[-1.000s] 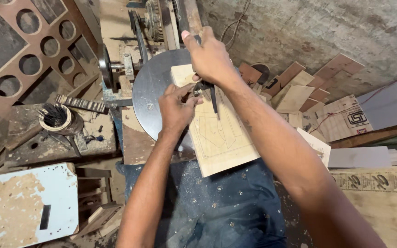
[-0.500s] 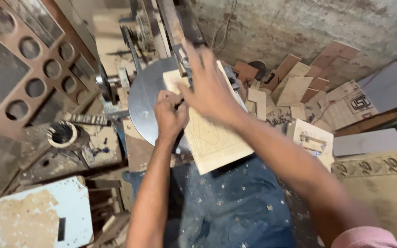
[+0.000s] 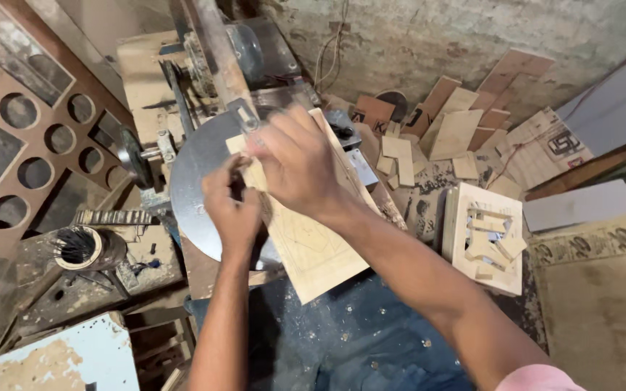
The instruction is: The person uses a band saw to cut shapes out of a wooden board, following pencil outlines. They guide the wood through the blade, remove cut pieces, and place them aside. The person then picks up another board and continues cutting along marked lines.
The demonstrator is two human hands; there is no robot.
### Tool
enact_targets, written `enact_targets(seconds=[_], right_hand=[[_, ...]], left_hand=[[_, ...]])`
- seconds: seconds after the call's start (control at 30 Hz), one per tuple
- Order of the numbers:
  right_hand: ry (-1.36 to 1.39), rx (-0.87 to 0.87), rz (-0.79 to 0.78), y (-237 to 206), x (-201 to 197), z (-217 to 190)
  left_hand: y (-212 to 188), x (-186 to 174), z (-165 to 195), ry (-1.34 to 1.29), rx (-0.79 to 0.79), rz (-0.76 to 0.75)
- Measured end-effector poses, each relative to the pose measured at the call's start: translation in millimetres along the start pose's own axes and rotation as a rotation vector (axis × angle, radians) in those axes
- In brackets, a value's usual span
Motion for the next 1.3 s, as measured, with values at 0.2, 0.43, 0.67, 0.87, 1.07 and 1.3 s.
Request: enact_targets(seconds=[0.2, 0.43, 0.67, 0.87, 1.07, 1.3], right_hand=[[-0.009, 0.738, -0.570, 33.9, 72.9, 83.6], [-0.107, 0.542, -0.733, -72.8, 28.1, 156.4], [-0.160, 0.535, -0.544, -185.7, -58.6, 68.2], [0.779, 0.487, -0.565, -245.9, -84.9, -52.1], [0.399, 1.176, -0.423, -292.3, -73.6, 19.7], [-0.093, 0.725, -0.519, -300.7, -38.0, 117.2]], left_hand=[[-6.7, -5.6, 7.9, 0.075, -0.104, 0.039], [-83.2, -20.0, 47.6, 0.712, -0.019, -0.283], [-63.4, -40.2, 36.4, 1.010, -0.217, -0.461], [0.8, -29.0, 8.5, 1.065, -0.131, -0.430], [15.6, -26.4, 0.0, 1.000, 0.004, -0.406], [28.0, -27.6, -3.1, 0.985, 0.043, -0.496]])
Point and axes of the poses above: each hand's wrist, its own y-axis towards the middle knuckle, its own x-axis out of the palm, z = x × y, the point moved 3 cm from there along y, towards the middle knuckle, and after that the axes turned 14 degrees about -x, right-handed, at the moved point
